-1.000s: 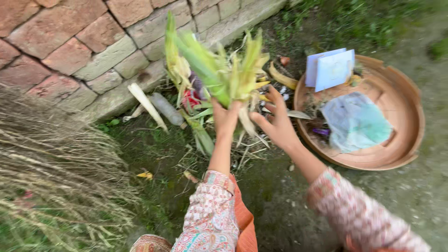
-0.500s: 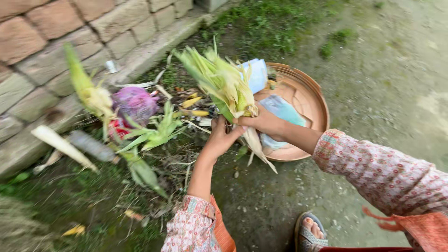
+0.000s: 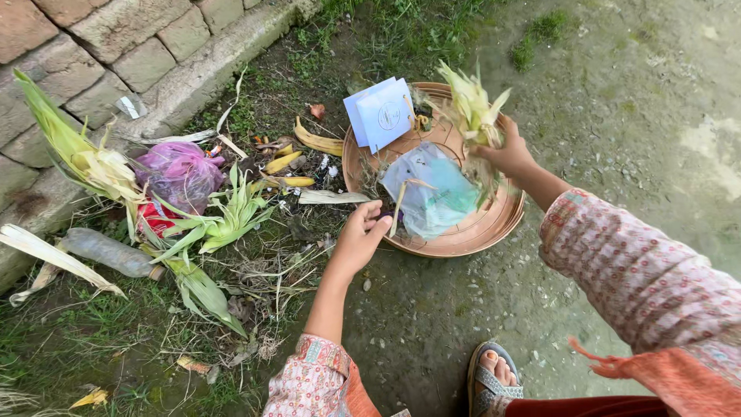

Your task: The person picks up trash including corn husks, banana peels, and plastic wrappers from the grass by hand, placing them into a round tray, and then sweeps the area with a bundle of sticks.

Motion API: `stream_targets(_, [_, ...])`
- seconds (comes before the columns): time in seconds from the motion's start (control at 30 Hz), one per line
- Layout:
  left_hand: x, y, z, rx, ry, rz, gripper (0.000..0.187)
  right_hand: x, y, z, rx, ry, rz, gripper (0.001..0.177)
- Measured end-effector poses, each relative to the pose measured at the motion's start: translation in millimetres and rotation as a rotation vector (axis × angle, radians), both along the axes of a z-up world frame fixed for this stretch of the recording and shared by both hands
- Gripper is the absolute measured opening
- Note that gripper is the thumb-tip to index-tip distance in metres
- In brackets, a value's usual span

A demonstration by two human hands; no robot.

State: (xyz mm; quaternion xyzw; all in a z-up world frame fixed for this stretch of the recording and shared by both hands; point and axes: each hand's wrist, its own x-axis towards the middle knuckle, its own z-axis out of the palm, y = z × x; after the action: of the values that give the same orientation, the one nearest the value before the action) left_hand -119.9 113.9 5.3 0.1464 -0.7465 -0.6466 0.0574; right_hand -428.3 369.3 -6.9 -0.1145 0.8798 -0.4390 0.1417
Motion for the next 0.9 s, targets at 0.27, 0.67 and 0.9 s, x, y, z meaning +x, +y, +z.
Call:
stream_targets(0.27, [-0.9, -20.0, -39.6, 0.063, 0.226, 0.156, 0.05, 51.1, -66.7, 36.7, 0.095, 0.469, 0.293, 0.051])
stream_targets(0.67, [169.6, -168.7, -17.5, -0.455, -0.263, 1.305, 0.06, 292.6, -211.9, 112.2, 0.147, 0.621, 1.353, 0.041])
stream_targets(0.9, [224.8, -180.8, -46.1, -0.315, -0.815, 1.026, 0.079, 319.8, -223.8, 76.7, 0.098, 0.618, 1.44, 0.039])
